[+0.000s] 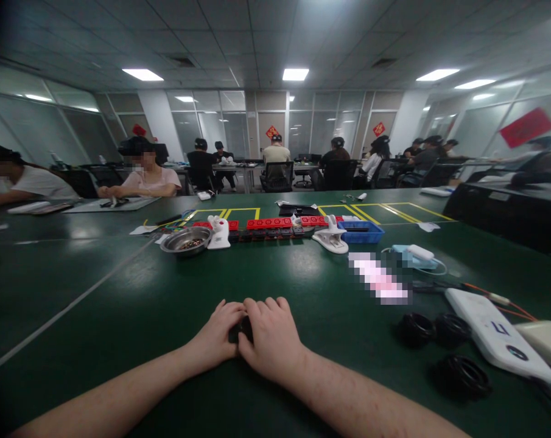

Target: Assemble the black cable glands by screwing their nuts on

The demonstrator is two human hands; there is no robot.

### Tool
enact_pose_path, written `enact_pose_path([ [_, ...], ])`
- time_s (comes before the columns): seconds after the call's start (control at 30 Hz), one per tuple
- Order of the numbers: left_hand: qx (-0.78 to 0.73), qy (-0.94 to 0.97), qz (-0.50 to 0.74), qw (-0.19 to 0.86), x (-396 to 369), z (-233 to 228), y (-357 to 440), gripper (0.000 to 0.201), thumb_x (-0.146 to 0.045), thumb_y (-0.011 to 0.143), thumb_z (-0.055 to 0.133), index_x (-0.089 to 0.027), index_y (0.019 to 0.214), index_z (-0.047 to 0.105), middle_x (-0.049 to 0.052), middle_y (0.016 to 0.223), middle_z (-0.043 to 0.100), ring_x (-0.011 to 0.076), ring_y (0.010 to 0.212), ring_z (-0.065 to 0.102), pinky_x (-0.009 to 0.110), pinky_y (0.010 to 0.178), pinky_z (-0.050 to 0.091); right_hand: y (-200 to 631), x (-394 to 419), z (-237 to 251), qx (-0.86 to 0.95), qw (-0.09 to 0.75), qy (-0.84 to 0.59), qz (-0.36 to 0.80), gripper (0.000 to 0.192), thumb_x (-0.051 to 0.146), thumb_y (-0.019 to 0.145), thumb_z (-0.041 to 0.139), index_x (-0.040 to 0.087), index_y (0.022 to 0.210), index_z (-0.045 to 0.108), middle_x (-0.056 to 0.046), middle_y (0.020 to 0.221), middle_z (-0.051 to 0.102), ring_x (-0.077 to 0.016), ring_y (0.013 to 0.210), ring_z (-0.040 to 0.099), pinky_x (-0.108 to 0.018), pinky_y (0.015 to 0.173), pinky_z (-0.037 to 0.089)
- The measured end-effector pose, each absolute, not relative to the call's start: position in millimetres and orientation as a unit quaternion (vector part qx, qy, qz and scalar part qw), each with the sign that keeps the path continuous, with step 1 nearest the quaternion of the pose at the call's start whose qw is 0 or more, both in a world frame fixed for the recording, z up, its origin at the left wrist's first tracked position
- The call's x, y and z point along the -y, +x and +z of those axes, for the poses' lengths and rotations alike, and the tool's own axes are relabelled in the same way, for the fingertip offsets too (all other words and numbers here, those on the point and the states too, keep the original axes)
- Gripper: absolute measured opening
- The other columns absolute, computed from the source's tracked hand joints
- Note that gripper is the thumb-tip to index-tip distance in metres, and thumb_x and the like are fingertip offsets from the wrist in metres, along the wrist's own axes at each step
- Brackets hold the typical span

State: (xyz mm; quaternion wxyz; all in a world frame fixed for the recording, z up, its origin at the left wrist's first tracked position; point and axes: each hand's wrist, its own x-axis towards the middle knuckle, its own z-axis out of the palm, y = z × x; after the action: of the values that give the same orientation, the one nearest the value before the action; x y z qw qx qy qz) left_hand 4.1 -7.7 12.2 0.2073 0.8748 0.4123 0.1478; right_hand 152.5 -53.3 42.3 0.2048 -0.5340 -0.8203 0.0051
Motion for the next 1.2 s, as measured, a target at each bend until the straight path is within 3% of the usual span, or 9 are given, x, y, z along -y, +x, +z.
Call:
enact_pose_path([
  [0.17, -0.410, 0.876, 0.152, 0.204, 7.7, 11.5, 3.8, 0.040, -0.018, 0.060, 0.056, -0.023, 0.099, 0.055, 0.004, 0.110, 0.053, 0.0235, 0.107, 0.043, 0.052, 0.101, 0.009, 151.8, 56.8, 42.5, 0.817, 0.220, -0.533, -0.001, 0.045, 0.030, 0.066, 0.055, 0.016, 0.107, 0.044, -0.008, 0.100, 0.051, -0.0230, 0.091, 0.043, -0.036, 0.082, 0.027],
  [0.37, -0.407, 0.879, 0.142, 0.202, 7.5, 11.9, 3.2, 0.041, -0.024, 0.060, 0.059, -0.023, 0.101, 0.054, 0.005, 0.109, 0.053, 0.0238, 0.107, 0.042, 0.052, 0.100, 0.011, 152.6, 50.9, 35.8, 0.814, 0.213, -0.541, -0.006, 0.046, 0.043, 0.069, 0.056, 0.016, 0.104, 0.046, -0.007, 0.091, 0.056, -0.0229, 0.084, 0.047, -0.037, 0.078, 0.028],
  [0.53, -0.413, 0.876, 0.148, 0.201, 7.4, 10.3, 4.3, 0.044, -0.023, 0.059, 0.060, -0.022, 0.102, 0.053, 0.004, 0.109, 0.053, 0.0231, 0.107, 0.043, 0.051, 0.101, 0.011, 152.9, 47.2, 34.6, 0.832, 0.199, -0.518, 0.004, 0.029, 0.029, 0.072, 0.053, 0.017, 0.097, 0.049, -0.005, 0.086, 0.058, -0.0207, 0.080, 0.047, -0.035, 0.076, 0.029],
  [0.67, -0.414, 0.874, 0.155, 0.200, 6.5, 8.8, 4.2, 0.038, -0.024, 0.060, 0.060, -0.023, 0.098, 0.055, 0.004, 0.107, 0.054, 0.0233, 0.106, 0.043, 0.051, 0.100, 0.010, 153.3, 50.7, 37.3, 0.837, 0.228, -0.497, 0.013, 0.040, 0.022, 0.064, 0.054, 0.016, 0.103, 0.046, -0.006, 0.099, 0.053, -0.0213, 0.091, 0.044, -0.036, 0.087, 0.025],
  [0.77, -0.408, 0.878, 0.153, 0.201, 5.6, 7.7, 3.2, 0.036, -0.024, 0.061, 0.059, -0.023, 0.097, 0.055, 0.004, 0.110, 0.053, 0.0235, 0.108, 0.042, 0.052, 0.100, 0.009, 153.5, 52.7, 37.7, 0.829, 0.246, -0.502, 0.011, 0.048, 0.031, 0.065, 0.057, 0.016, 0.108, 0.044, -0.008, 0.106, 0.049, -0.0236, 0.097, 0.041, -0.038, 0.090, 0.022],
  [0.93, -0.401, 0.882, 0.145, 0.201, 4.3, 6.5, 1.6, 0.041, -0.026, 0.060, 0.061, -0.023, 0.101, 0.053, 0.005, 0.111, 0.052, 0.0233, 0.109, 0.042, 0.052, 0.100, 0.010, 153.1, 50.4, 33.0, 0.814, 0.242, -0.529, -0.002, 0.056, 0.048, 0.065, 0.059, 0.015, 0.107, 0.045, -0.009, 0.098, 0.052, -0.0249, 0.090, 0.044, -0.039, 0.081, 0.029],
  [1.03, -0.405, 0.880, 0.144, 0.205, 4.3, 6.8, 2.1, 0.043, -0.026, 0.060, 0.061, -0.023, 0.101, 0.053, 0.005, 0.111, 0.052, 0.0238, 0.108, 0.042, 0.052, 0.100, 0.011, 153.2, 47.6, 30.5, 0.817, 0.237, -0.526, -0.007, 0.048, 0.047, 0.067, 0.059, 0.016, 0.101, 0.048, -0.007, 0.090, 0.056, -0.0232, 0.083, 0.047, -0.037, 0.076, 0.031],
  [1.2, -0.415, 0.874, 0.147, 0.208, 6.5, 11.0, 4.2, 0.042, -0.024, 0.059, 0.059, -0.023, 0.101, 0.054, 0.004, 0.109, 0.053, 0.0246, 0.108, 0.042, 0.052, 0.100, 0.011, 153.2, 48.0, 32.7, 0.825, 0.244, -0.510, 0.003, 0.030, 0.027, 0.070, 0.055, 0.017, 0.097, 0.049, -0.006, 0.089, 0.056, -0.0209, 0.080, 0.046, -0.036, 0.077, 0.030],
])
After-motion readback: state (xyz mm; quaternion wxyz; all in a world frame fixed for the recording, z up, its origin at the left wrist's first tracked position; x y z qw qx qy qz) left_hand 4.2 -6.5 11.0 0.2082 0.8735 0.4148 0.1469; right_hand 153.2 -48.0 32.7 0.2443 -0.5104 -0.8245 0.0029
